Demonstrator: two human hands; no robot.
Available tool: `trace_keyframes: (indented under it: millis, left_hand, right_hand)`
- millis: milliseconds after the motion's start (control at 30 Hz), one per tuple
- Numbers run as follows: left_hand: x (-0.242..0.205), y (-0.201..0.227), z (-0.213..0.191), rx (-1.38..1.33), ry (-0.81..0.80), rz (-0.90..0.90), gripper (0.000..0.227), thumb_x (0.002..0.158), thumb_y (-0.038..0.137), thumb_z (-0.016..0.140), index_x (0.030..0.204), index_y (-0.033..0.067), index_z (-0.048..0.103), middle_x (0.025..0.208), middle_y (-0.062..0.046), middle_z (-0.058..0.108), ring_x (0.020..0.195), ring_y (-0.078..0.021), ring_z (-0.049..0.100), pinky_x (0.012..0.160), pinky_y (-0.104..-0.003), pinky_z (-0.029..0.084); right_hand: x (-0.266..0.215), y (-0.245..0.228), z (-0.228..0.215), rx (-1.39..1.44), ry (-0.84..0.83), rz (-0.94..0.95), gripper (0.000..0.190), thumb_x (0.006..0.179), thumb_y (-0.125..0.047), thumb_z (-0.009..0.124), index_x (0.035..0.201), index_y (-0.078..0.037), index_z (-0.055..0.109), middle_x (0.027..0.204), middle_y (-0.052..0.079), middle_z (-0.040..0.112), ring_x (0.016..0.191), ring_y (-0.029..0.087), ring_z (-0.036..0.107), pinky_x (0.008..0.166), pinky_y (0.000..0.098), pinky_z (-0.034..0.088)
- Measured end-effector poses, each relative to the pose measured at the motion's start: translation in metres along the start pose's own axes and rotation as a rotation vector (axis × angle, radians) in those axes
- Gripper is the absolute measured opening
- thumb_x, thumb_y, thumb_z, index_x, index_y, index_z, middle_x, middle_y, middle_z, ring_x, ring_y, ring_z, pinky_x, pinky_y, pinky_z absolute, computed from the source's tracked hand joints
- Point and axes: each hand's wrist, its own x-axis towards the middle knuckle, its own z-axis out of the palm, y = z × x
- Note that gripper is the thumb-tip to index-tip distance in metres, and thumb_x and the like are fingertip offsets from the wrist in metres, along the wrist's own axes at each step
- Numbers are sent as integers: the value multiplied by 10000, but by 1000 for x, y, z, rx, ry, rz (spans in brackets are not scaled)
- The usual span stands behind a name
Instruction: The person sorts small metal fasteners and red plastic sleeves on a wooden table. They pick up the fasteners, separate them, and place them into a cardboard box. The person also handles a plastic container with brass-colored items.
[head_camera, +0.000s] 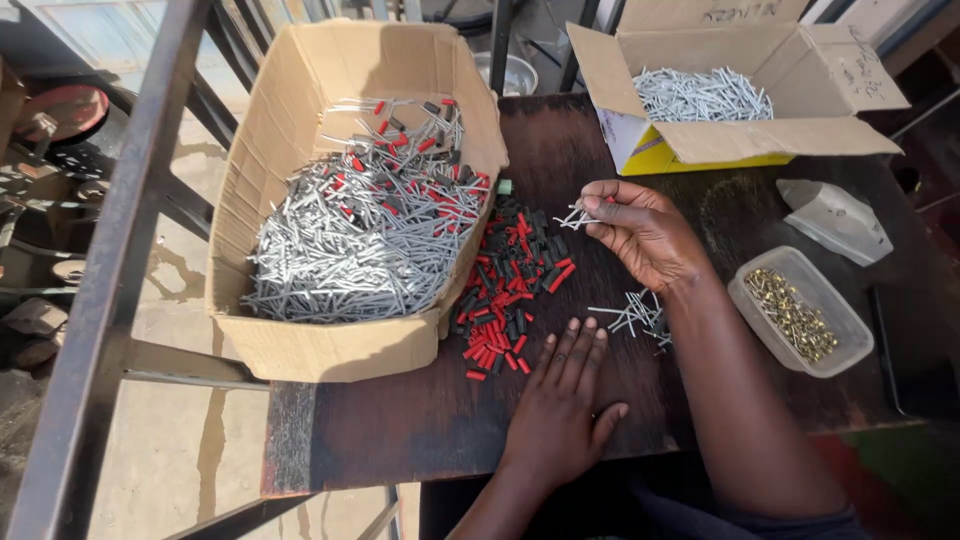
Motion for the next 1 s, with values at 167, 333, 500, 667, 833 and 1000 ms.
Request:
trace_keyframes:
  millis: [167, 333, 500, 667, 833, 1000]
  left_hand:
    - [3, 2, 13, 131, 10, -84, 815, 1027, 529, 436, 1574, -51, 263, 1645, -234, 300, 1555, -360, 228, 1269, -473, 177]
    - [20, 16, 15, 184, -28, -198, 899, 981, 547, 541, 1558, -95, 287, 1593, -303, 346, 1520, -434, 285, 1246, -528, 180]
    - [29, 17, 22, 181, 4, -240, 892, 973, 575, 527, 1563, -57, 309, 1596, -266, 365, 1522, -413, 297, 1249, -539, 180]
    - [24, 21, 21, 143, 35, -248, 891, 972, 570, 550, 1558, -61, 323, 1579, -265, 399, 1505, -415, 337, 1242, -539, 202]
    - [16, 29, 11, -19, 170, -229, 908, 910, 461, 721, 1536, -82, 350, 1508, -301, 461, 1448, -496, 385, 1197, -577, 282]
    - [0, 33, 4, -164, 238, -207, 1015, 758, 266, 889, 1542, -74, 342, 1502, -313, 456, 1429, -557, 366, 1165, -624, 324]
  right_hand:
    - [-70, 49, -66, -280, 111, -98, 224, 872, -61, 774, 1086, -11, 731, 971, 53, 725, 840, 119, 671, 759, 228, 588]
    - [-94, 58, -60, -484, 156, -174, 155, 885, 38, 739, 1040, 30, 752, 829, 117, 732, 794, 138, 719, 762, 270, 641]
    - [-114, 33, -52, -671, 1, -251, 392, 865, 110, 493, 1181, 57, 718, 1048, 293, 734, 1029, 330, 713, 916, 438, 617]
    - [-138, 31, -62, -577, 51, -401, 414, 882, 142, 419, 1182, 74, 696, 1120, 297, 723, 1118, 376, 698, 960, 459, 604]
    - [-168, 44, -75, -597, 150, -566, 399, 907, 178, 399, 1202, 89, 652, 1290, 287, 658, 1250, 396, 624, 1017, 461, 560]
    - [-178, 68, -103, -674, 163, -669, 518, 858, 207, 393, 1304, 52, 608, 1425, 291, 578, 1352, 452, 498, 1081, 481, 494]
